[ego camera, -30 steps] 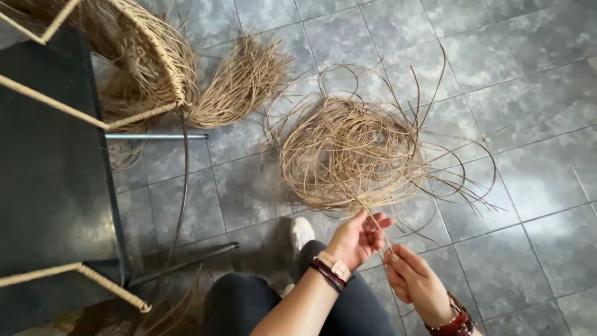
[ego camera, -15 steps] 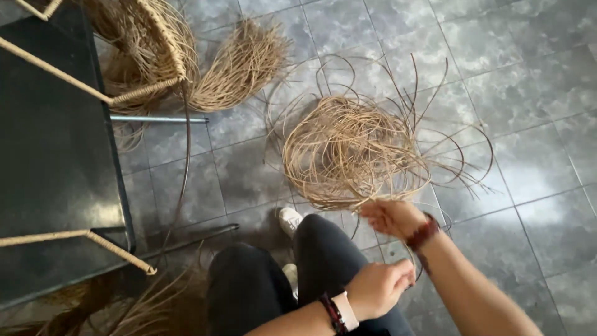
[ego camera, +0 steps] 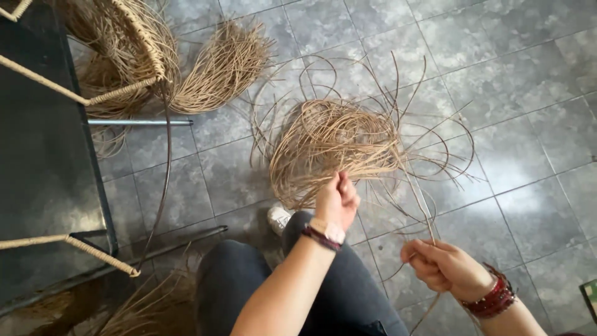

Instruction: Weaving natural fibers around a metal frame to construct a piece of furniture

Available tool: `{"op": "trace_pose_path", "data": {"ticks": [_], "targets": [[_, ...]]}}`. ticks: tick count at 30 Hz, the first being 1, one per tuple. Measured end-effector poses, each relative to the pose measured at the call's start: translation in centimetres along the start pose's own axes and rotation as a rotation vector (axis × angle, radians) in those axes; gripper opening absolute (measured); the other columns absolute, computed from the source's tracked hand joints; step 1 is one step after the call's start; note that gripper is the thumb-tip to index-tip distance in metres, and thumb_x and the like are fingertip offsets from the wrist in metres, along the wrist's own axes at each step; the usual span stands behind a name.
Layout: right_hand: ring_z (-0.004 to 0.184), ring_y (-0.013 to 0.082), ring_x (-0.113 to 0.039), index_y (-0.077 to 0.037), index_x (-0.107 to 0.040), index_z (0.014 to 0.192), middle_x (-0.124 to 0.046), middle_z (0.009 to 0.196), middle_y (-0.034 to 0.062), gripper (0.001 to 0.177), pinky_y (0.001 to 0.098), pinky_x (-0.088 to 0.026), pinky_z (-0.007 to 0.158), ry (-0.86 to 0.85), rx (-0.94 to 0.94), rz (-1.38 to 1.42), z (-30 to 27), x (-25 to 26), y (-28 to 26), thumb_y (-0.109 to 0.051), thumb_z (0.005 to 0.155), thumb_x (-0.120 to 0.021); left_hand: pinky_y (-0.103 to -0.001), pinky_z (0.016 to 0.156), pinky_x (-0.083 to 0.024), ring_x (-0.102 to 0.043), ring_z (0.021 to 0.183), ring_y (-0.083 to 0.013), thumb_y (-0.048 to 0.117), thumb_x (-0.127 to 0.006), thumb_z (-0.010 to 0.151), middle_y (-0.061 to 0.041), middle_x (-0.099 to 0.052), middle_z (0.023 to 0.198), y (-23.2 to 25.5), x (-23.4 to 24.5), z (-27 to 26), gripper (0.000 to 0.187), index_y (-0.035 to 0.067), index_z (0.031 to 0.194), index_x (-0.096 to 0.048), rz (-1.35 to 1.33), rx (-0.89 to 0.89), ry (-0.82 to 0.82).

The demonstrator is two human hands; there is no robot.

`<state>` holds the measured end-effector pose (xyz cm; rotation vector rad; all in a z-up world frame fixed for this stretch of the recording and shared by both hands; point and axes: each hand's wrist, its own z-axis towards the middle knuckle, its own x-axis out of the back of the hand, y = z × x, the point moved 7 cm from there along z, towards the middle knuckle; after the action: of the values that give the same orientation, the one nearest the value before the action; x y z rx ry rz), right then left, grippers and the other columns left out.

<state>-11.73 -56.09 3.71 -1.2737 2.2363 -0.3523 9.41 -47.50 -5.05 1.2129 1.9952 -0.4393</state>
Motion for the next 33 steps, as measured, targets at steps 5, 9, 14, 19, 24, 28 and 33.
{"op": "trace_pose_path", "data": {"ticks": [5,9,14,19,24,28,33], "targets": [[0.100,0.0382,-0.070,0.003,-0.059,0.142,-0.071,0.133,0.0287,0.067,0.0449,-0.053,0.073,-0.061,-0.078,0.056,4.8,-2.6,-3.4,-0.043,0.099,-0.039,-0.029,0.064,-0.039,-0.050,0.064,-0.0129,0.013,-0.047,0.101,0.003,-0.055,0.073,-2.9,-3.3,-10.9,0.017,0.016,0.087,-0.057,0.821,-0.460,-0.297],[0.052,0.0003,-0.029,0.007,-0.057,0.129,-0.051,0.076,-0.0050,0.041,0.0145,-0.024,0.047,-0.159,-0.024,0.363,15.8,-1.4,-5.9,-0.026,0.108,-0.044,-0.041,0.073,-0.048,-0.069,0.077,-0.0315,0.021,-0.050,0.107,-0.003,-0.068,0.078,-9.0,-1.7,-15.5,0.009,0.018,0.100,-0.055,1.669,-0.304,-0.664],[0.042,0.0069,-0.016,-0.006,-0.051,0.093,-0.022,0.055,-0.0073,0.027,0.0250,-0.010,0.035,-0.067,0.052,0.093,10.5,-4.3,-8.1,-0.026,0.109,-0.042,-0.029,0.073,-0.046,-0.064,0.073,-0.0147,0.024,-0.050,0.099,-0.001,-0.069,0.078,-4.8,-0.4,-9.2,0.025,0.016,0.084,-0.068,1.109,-0.098,-0.473],[0.042,0.0077,-0.018,-0.006,-0.048,0.080,-0.025,0.057,-0.0045,0.040,0.0278,-0.010,0.034,-0.121,-0.035,0.004,0.5,-4.7,-3.4,-0.034,0.108,-0.044,-0.039,0.087,-0.063,-0.073,0.096,-0.0327,0.040,-0.043,0.113,-0.020,-0.072,0.103,-0.7,-1.3,-2.7,0.047,-0.003,0.115,-0.061,0.002,0.286,-0.176],[0.046,0.0111,-0.016,0.014,-0.067,0.104,-0.028,0.058,0.0033,0.052,0.0287,-0.011,0.037,-0.035,-0.016,-0.092,-2.3,-1.0,-1.0,-0.030,0.108,-0.040,-0.024,0.042,-0.014,-0.020,0.044,-0.0062,0.023,-0.041,0.109,0.009,-0.039,0.064,4.2,2.8,4.6,0.023,0.017,0.096,-0.059,-0.101,-0.075,-0.020],[0.103,0.0472,-0.072,0.006,-0.065,0.136,-0.075,0.129,0.0309,0.063,0.0554,-0.056,0.074,-0.014,-0.063,-0.053,4.5,-2.0,-3.4,-0.036,0.097,-0.042,-0.026,0.032,-0.021,-0.035,0.033,-0.0099,0.031,-0.050,0.108,0.004,-0.043,0.044,-0.3,2.5,-4.2,0.046,0.018,0.064,-0.049,0.333,-0.257,0.181],[0.072,0.0239,-0.069,0.010,-0.061,0.129,-0.073,0.089,0.0145,0.044,0.0370,-0.059,0.065,-0.190,0.058,0.165,16.3,-4.7,-6.0,-0.022,0.110,-0.037,-0.037,0.070,-0.048,-0.063,0.065,-0.0212,0.030,-0.045,0.111,-0.002,-0.062,0.067,-7.0,-1.4,-14.5,0.025,0.016,0.093,-0.055,1.363,-0.326,-0.324]]}}
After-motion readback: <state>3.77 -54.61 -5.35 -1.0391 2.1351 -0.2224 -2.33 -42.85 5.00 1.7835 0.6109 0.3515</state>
